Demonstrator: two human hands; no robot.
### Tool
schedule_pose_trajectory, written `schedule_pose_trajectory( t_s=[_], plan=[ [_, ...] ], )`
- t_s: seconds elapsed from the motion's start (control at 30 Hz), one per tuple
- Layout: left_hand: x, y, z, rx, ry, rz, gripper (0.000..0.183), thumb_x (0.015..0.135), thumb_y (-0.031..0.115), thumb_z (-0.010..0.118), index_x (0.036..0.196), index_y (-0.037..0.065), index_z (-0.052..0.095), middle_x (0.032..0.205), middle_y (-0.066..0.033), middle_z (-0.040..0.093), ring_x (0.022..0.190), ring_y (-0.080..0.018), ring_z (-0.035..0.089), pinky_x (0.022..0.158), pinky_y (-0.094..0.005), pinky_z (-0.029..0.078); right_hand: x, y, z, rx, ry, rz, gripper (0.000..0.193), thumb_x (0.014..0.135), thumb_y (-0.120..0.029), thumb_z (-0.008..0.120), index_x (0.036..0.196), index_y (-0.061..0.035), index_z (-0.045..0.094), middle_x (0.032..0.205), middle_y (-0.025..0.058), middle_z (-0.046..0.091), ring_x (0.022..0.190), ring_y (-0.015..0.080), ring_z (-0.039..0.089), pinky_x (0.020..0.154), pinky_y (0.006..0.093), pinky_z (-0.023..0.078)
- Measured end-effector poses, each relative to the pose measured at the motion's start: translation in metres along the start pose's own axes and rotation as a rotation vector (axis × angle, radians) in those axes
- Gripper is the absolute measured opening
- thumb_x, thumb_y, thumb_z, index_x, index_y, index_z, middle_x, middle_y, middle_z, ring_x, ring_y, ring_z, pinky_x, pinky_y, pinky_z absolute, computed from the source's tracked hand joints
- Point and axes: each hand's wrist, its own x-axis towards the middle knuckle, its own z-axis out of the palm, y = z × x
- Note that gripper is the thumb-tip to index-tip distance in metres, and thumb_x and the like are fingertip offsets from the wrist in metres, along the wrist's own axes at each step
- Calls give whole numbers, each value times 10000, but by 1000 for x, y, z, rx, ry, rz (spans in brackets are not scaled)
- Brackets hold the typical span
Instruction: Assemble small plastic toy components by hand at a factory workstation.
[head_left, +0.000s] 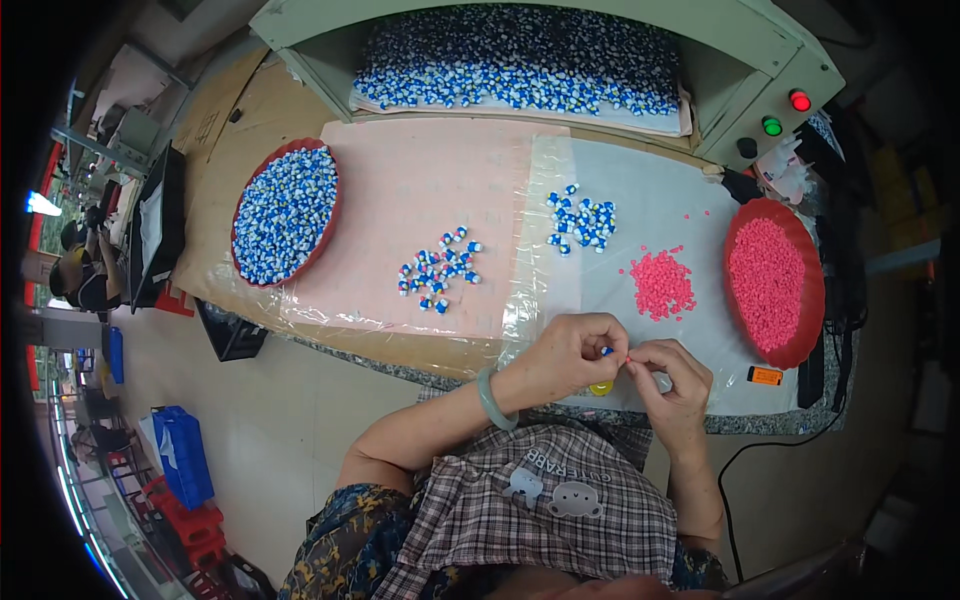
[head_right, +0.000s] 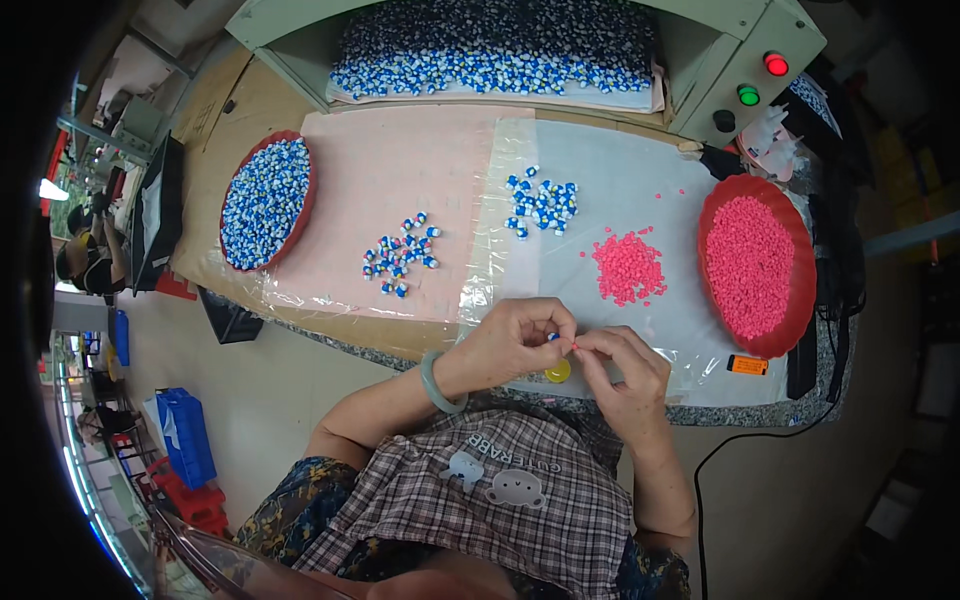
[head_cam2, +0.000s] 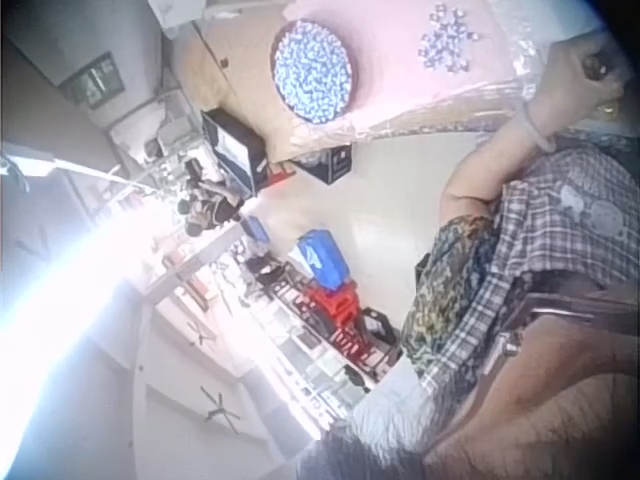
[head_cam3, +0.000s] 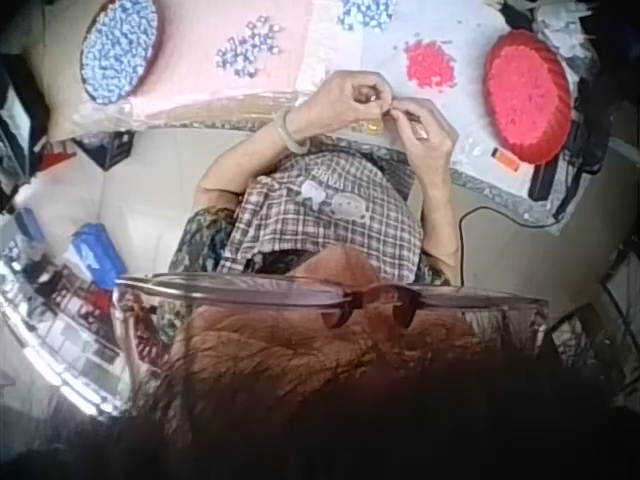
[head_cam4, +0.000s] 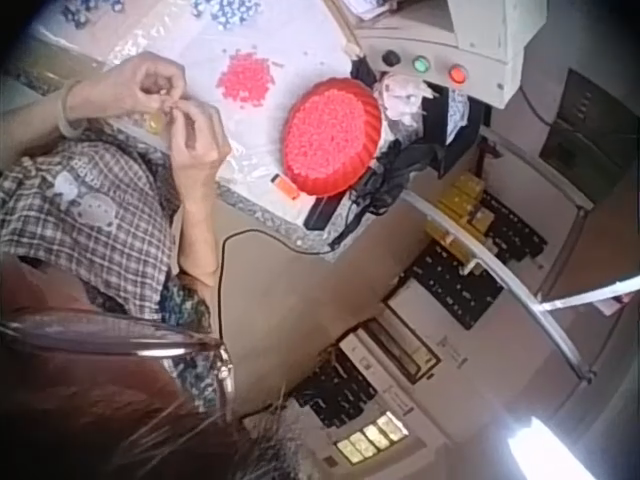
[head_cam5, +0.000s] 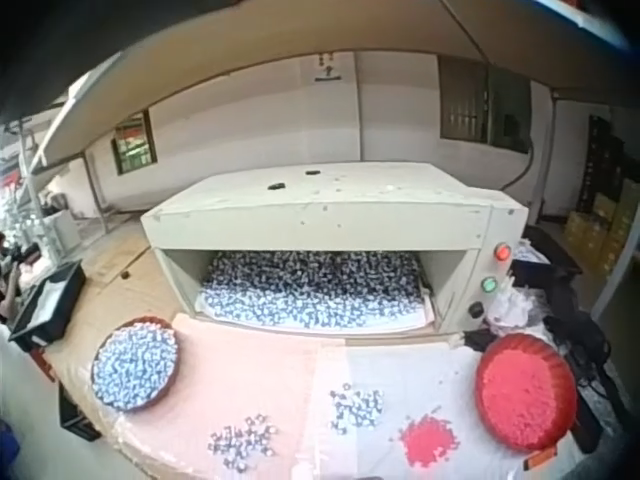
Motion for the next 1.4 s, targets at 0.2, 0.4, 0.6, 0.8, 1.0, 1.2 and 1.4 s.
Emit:
schedule_pose_trajectory(
  t_s=[0.2, 0.4, 0.6, 0.8, 1.0, 1.2, 1.4],
  plan=[
    [-3, 8, -9, -22, -23, -85, 71, 927, -29, 600, 986, 9, 614, 919, 7, 626, 845, -29, 591, 712, -189, 488, 10, -1, 4, -108, 29, -224, 198, 756, 72, 772, 924, -3, 699, 897, 118, 705, 779, 242, 713, 666, 324, 574],
    [-1, 2, -8, -54, -39, -70, 74, 930, -23, 602, 996, 8, 618, 932, 8, 624, 855, -33, 592, 735, -192, 488, 5, 4, 6, -135, 48, -245, 236, 722, 97, 781, 916, -2, 689, 880, 122, 714, 791, 232, 712, 678, 308, 560],
    [-3, -1, -8, -69, -71, -89, 63, 938, -14, 605, 996, 6, 618, 935, 11, 622, 866, -37, 592, 755, -200, 492, 2, 6, 4, -164, 49, -316, 254, 704, 99, 791, 912, -2, 684, 866, 125, 709, 769, 231, 710, 661, 306, 558],
    [-4, -1, -8, -65, -84, -113, 70, 942, -8, 609, 1009, 7, 622, 933, 13, 618, 864, -37, 591, 756, -200, 495, 4, 7, 3, -145, 23, -338, 252, 720, 90, 784, 927, -8, 680, 860, 105, 698, 742, 240, 703, 630, 324, 572],
    [-5, 0, -8, -126, -91, -110, 59, 951, 3, 626, 1009, 13, 630, 919, 18, 622, 841, -32, 587, 744, -187, 489, 5, 9, 5, -116, 30, -330, 228, 714, 100, 772, 890, 5, 662, 827, 116, 691, 743, 234, 693, 646, 306, 551],
    [-8, 5, -9, -136, -87, -175, 134, 951, 67, 693, 1057, -3, 649, 982, -15, 669, 875, -49, 621, 764, -196, 505, -3, 14, -2, 16, 0, -222, 198, 744, 100, 746, 895, 22, 644, 861, 105, 688, 739, 184, 673, 663, 282, 559],
    [-14, 0, -17, -105, -19, -126, 225, 929, 32, 707, 1139, -28, 655, 1068, -73, 696, 984, -111, 663, 883, -242, 546, -9, 18, -9, 56, -138, -11, 153, 774, 87, 725, 885, 24, 641, 882, 91, 681, 747, 160, 675, 657, 260, 571]
  ],
)
